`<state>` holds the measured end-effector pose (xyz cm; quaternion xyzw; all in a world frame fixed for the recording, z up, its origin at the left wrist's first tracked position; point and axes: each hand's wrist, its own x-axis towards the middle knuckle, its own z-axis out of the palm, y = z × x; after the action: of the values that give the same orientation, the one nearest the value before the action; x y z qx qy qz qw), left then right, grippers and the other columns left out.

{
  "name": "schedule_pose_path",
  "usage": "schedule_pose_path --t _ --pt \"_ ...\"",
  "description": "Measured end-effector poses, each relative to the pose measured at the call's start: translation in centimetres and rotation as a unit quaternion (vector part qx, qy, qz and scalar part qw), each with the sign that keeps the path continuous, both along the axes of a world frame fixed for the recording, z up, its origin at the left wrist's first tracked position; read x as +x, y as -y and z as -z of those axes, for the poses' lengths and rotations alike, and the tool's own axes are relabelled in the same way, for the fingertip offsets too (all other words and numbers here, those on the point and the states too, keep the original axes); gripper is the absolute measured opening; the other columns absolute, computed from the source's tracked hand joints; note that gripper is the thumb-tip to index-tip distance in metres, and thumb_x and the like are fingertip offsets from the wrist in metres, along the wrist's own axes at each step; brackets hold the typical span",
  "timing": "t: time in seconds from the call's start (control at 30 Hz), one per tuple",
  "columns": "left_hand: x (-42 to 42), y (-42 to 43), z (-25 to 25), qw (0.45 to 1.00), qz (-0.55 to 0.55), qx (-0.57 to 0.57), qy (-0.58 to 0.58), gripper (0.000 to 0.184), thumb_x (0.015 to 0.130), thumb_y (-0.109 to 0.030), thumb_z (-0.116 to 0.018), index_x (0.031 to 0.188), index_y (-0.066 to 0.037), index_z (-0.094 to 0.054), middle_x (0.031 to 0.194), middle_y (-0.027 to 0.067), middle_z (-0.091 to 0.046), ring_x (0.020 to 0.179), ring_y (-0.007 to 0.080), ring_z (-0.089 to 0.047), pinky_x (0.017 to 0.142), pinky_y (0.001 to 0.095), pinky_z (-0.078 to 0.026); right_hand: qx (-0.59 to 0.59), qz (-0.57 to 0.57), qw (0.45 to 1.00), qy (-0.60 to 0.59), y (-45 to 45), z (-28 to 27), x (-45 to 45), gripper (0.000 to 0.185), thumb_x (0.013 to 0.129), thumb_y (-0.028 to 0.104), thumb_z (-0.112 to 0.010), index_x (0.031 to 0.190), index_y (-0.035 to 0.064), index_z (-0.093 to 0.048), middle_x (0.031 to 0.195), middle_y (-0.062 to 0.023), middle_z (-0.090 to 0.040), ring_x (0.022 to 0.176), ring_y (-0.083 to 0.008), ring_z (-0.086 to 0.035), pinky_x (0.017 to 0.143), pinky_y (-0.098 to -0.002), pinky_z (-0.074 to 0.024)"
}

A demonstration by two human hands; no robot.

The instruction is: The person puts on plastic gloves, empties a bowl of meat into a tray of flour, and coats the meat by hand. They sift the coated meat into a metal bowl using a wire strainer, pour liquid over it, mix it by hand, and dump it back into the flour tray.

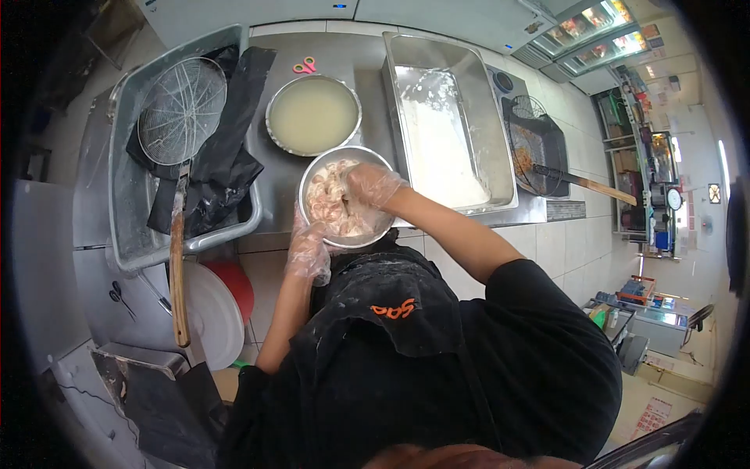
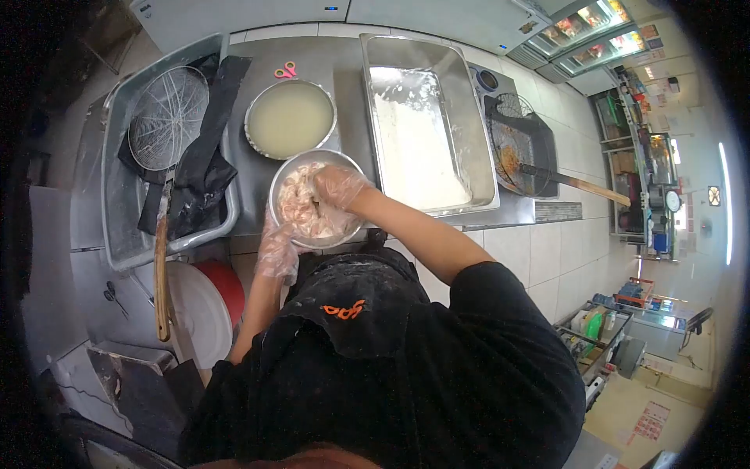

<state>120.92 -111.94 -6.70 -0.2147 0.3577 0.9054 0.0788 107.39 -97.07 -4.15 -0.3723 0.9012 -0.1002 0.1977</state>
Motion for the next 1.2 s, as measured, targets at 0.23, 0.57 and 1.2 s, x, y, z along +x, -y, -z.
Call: schedule_pose_path --t 0.23,0.57,1.2 --pt "-4.4 -6.8 -5.5 0.995 -0.051 0.006 -0.082 0.074 0.075 0.004 -0.054 0.142 -0.009 -0.024 0.131 0.0199 -0.045 0.109 0.0337 -0.058 0.076 0.0473 -0.059 -0.029 -0.120 0.991 -0.055 -6.9 -9.1 -5.3 0.024 0.078 0.012 -0.059 0.095 -0.0042 -0.062 0.098 -0.0253 -0.063 0.084 -0.0366 -0.064 0.077 -0.0447 -0.0498" --pt "-13.0 -16.1 -3.5 0.995 -0.031 -0.038 -0.088 0.076 0.075 0.003 -0.056 0.143 -0.008 -0.024 0.130 0.0181 -0.046 0.111 0.0327 -0.057 0.079 0.0499 -0.057 0.028 -0.073 0.993 0.091 -16.0 -10.0 -10.2 0.036 0.079 0.007 -0.057 0.114 -0.0004 -0.051 0.106 -0.0254 -0.059 0.100 -0.0357 -0.060 0.086 -0.0440 -0.0472" --pt "-21.5 -15.4 -3.0 0.836 0.218 -0.416 -0.285 0.070 0.069 0.010 -0.039 0.139 -0.003 -0.041 0.141 0.0119 -0.044 0.133 0.0219 -0.037 0.112 0.0314 -0.026 -0.080 0.063 0.993 -0.056 -23.8 -1.8 -7.8 0.028 0.090 0.012 -0.044 0.112 -0.0006 -0.056 0.096 -0.0236 -0.062 0.094 -0.0372 -0.061 0.080 -0.0461 -0.0486"
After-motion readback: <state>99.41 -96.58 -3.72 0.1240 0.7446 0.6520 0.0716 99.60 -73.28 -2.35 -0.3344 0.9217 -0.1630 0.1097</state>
